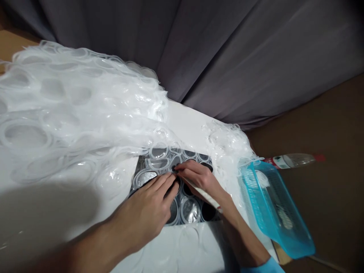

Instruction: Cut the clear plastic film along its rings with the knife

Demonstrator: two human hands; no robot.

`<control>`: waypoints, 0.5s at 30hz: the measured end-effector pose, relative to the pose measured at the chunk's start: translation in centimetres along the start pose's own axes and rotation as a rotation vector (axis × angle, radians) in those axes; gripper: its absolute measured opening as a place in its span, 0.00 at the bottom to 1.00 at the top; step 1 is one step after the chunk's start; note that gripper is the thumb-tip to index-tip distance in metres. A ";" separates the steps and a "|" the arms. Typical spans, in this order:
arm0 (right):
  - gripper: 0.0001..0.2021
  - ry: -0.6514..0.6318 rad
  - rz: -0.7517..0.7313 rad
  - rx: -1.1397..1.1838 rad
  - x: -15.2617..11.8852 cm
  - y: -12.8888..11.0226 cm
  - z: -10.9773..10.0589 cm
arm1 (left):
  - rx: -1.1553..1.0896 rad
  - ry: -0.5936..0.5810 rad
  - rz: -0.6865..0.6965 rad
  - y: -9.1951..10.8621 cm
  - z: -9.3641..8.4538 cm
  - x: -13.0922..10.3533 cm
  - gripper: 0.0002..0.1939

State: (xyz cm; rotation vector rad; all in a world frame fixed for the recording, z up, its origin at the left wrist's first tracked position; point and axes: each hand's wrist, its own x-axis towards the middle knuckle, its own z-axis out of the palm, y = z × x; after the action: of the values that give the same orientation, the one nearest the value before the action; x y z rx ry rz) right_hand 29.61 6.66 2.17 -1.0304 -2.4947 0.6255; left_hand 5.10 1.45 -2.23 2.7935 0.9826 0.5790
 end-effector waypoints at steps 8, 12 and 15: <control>0.05 0.516 0.226 -0.081 1.1 1.4 -0.6 | -0.018 -0.011 0.010 0.0 -0.1 -0.1 0.26; 0.09 0.932 0.372 -0.253 0.4 2.8 -5.5 | -0.007 -0.012 0.019 -0.2 -0.1 -0.3 0.26; 0.11 1.072 0.418 -0.340 -2.7 3.5 -9.8 | 0.007 -0.037 0.069 -0.3 -0.1 -0.4 0.23</control>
State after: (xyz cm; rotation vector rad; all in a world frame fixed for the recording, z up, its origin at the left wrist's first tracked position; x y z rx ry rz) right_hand 38.14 9.41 8.05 -1.4951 -1.4560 -0.2575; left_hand 4.56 1.45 -2.32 2.8432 0.8861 0.5310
